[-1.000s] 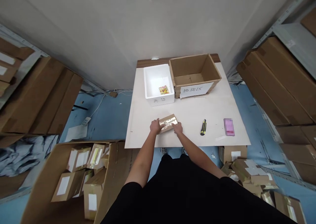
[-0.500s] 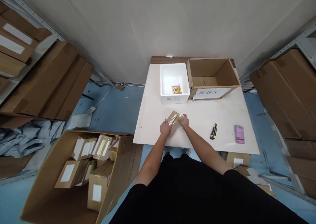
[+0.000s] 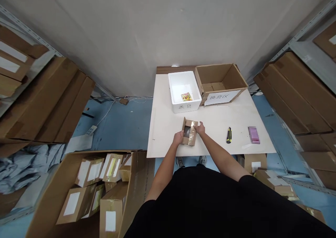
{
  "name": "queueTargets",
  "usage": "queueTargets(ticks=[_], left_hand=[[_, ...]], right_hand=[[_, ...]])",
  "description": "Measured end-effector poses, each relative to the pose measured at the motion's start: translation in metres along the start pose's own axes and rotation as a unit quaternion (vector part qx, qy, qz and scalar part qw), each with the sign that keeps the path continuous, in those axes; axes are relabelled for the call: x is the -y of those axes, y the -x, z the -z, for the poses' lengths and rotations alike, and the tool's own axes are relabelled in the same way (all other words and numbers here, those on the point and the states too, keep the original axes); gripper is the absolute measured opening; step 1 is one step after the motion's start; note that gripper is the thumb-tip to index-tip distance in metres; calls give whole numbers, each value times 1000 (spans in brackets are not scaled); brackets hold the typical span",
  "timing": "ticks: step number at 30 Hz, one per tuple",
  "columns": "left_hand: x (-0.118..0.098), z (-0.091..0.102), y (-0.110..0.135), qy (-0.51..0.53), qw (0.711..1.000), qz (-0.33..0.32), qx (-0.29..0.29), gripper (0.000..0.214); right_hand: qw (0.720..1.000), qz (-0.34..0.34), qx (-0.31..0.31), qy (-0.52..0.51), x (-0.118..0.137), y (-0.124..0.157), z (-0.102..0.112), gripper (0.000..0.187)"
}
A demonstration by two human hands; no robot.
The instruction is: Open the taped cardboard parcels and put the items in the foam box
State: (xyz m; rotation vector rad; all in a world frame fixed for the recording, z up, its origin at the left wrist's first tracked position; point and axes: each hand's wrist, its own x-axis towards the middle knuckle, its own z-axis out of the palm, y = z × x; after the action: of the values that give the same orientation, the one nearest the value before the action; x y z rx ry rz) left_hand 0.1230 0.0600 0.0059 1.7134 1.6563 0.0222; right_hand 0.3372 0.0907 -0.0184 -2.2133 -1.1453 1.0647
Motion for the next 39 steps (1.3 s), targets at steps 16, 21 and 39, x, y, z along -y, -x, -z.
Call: queueTargets(ticks=[16,21,39], left_hand=[[7,-8,4,7,996,45,-77,47],[11,-4,3,-47,990,-84,-108,68],[45,-46,45,-45,974,-222,-10,24]], right_hand=[[972,-28,100,-211,-47,58,31,88],[994,-52,-13,-96,-58,64,21,86],[912,289,157,244,-9,44,5,37]])
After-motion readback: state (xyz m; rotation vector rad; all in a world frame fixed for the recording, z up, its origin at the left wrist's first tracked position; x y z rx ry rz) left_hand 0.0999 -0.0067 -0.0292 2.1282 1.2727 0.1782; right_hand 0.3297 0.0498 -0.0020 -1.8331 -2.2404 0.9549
